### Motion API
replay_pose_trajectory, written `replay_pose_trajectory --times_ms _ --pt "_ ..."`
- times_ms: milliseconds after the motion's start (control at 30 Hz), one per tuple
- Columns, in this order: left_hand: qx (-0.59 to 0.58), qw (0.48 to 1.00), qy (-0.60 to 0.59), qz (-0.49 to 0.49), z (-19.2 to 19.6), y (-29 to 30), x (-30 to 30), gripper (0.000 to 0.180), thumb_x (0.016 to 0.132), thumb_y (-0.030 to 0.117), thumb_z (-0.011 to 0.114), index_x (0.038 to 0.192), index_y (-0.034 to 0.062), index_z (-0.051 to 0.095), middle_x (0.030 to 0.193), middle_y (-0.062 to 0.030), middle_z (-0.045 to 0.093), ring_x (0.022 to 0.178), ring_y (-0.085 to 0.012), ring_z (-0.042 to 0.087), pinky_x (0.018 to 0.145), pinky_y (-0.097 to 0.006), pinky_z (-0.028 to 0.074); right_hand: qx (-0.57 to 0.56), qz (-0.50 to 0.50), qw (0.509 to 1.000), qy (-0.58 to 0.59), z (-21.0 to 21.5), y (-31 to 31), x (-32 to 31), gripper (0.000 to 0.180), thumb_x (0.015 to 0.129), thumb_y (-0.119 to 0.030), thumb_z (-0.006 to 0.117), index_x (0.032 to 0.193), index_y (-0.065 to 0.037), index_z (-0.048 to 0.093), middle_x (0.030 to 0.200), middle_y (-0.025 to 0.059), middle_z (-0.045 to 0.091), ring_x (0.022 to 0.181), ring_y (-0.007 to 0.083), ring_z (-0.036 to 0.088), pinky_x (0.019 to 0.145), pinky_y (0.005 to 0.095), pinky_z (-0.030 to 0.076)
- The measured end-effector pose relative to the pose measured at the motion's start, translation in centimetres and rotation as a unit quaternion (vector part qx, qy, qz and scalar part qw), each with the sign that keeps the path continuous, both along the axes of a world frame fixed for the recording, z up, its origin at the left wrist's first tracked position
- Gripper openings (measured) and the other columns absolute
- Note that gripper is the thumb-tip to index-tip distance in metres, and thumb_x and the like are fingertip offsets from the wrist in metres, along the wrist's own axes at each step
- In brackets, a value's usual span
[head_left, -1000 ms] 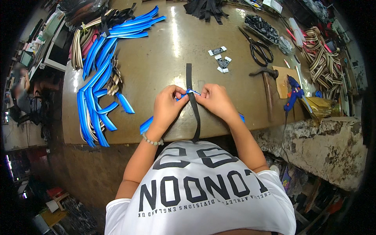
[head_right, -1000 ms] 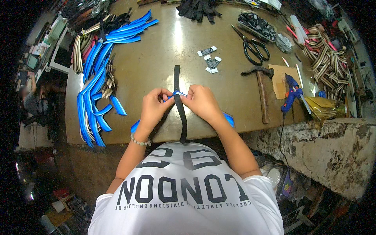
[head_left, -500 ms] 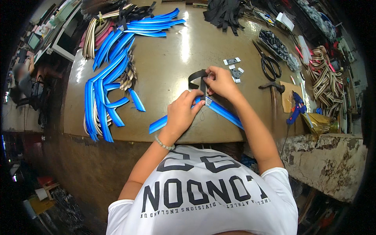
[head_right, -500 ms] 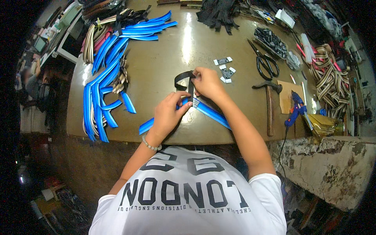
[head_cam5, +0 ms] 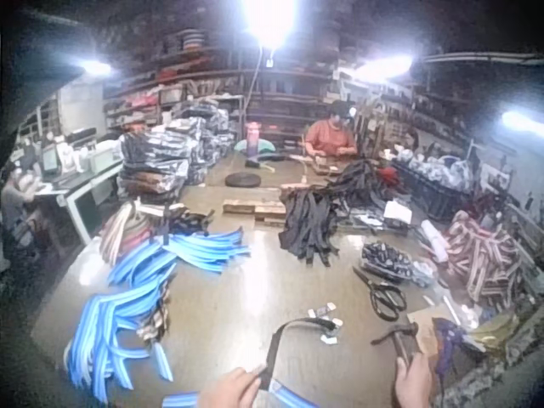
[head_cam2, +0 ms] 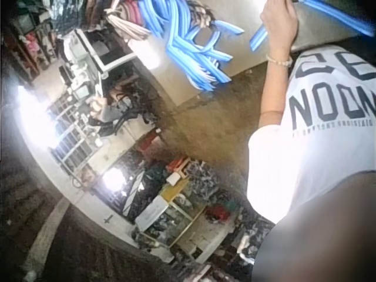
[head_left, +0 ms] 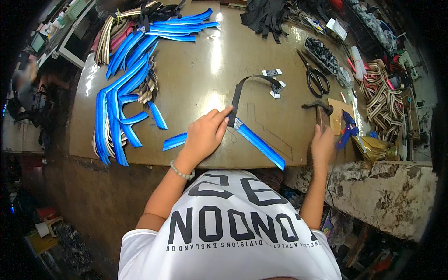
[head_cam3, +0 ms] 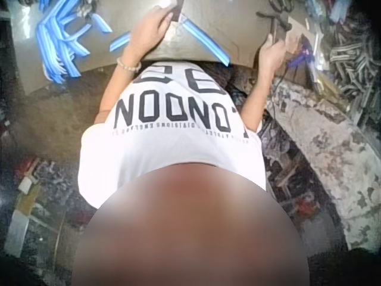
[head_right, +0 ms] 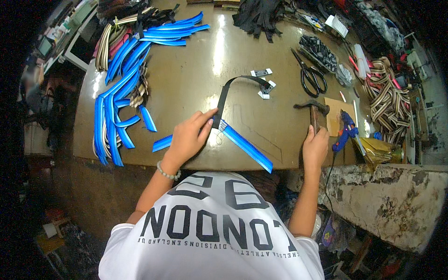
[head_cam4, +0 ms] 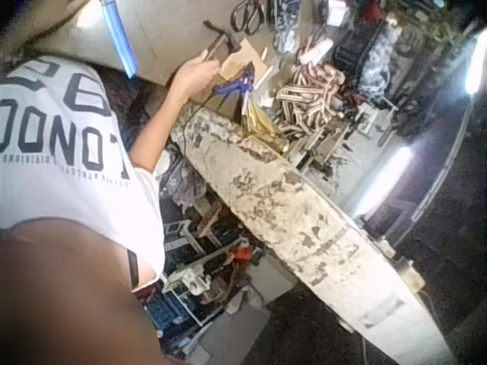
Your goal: The person repeatedly applies hot glue to a black strap, attaches a blue plastic strip, and secures it with a small metal buckle. This cycle is performed multiple times on the same strap, with completed units set aside on the table.
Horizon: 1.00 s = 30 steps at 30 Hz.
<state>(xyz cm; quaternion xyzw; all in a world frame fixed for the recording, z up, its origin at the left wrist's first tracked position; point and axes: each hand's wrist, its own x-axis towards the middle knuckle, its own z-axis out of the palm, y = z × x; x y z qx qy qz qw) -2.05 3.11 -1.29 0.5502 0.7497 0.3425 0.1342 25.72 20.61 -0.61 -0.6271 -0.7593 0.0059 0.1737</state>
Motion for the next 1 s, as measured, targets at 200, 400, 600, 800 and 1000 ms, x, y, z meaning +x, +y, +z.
replay_pose_trajectory --times_ms 200,400,600,800,1000 --pt "0.104 0.983 -0.129 0.080 -0.8 0.3 -1.1 0.036 0.097 0.004 0.042 0.132 0.0064 0.050 0.097 -0.0166 0.056 0.085 -0.0322 0.059 0.078 -0.040 0.048 -0.151 0.243 0.943 0.168 3.6 -8.9 -8.5 0.035 0.099 -0.033 0.054 0.094 0.002 0.054 0.072 0.0295 0.060 0.065 0.0471 0.061 0.059 0.0521 0.048" --pt "0.082 0.982 -0.147 0.081 -1.4 -0.1 -1.0 0.030 0.096 0.001 0.041 0.124 0.0040 0.053 0.090 -0.0142 0.055 0.083 -0.0288 0.057 0.080 -0.037 0.047 -0.279 0.293 0.892 0.200 2.9 -10.5 -9.1 0.034 0.101 -0.033 0.050 0.098 0.000 0.049 0.073 0.0314 0.061 0.072 0.0527 0.059 0.060 0.0568 0.046" --pt "0.049 0.991 -0.107 0.069 -0.3 0.4 0.2 0.029 0.094 0.027 0.061 0.109 0.0026 0.059 0.093 -0.0168 0.059 0.087 -0.0319 0.062 0.078 -0.040 0.049 -0.374 0.236 0.886 0.139 4.4 -8.1 -9.0 0.053 0.102 -0.049 0.038 0.098 0.002 0.053 0.080 0.0334 0.061 0.082 0.0539 0.059 0.069 0.0555 0.047" --pt "0.013 0.992 0.053 0.116 -0.5 1.7 2.6 0.033 0.086 0.030 0.069 0.100 0.0008 0.061 0.090 -0.0143 0.058 0.081 -0.0324 0.061 0.073 -0.043 0.049 -0.115 0.051 0.957 0.263 1.7 -2.1 -2.8 0.049 0.102 -0.045 0.043 0.101 0.002 0.058 0.085 0.0338 0.060 0.084 0.0519 0.060 0.069 0.0523 0.045" --pt "0.045 0.995 -0.002 0.088 -0.6 0.6 1.4 0.017 0.087 0.016 0.066 0.099 0.0036 0.065 0.100 -0.0136 0.058 0.095 -0.0332 0.056 0.083 -0.041 0.046 -0.003 -0.048 0.989 0.141 -0.3 0.1 1.2 0.051 0.102 -0.045 0.043 0.110 0.003 0.060 0.096 0.0329 0.064 0.094 0.0517 0.059 0.076 0.0529 0.047"
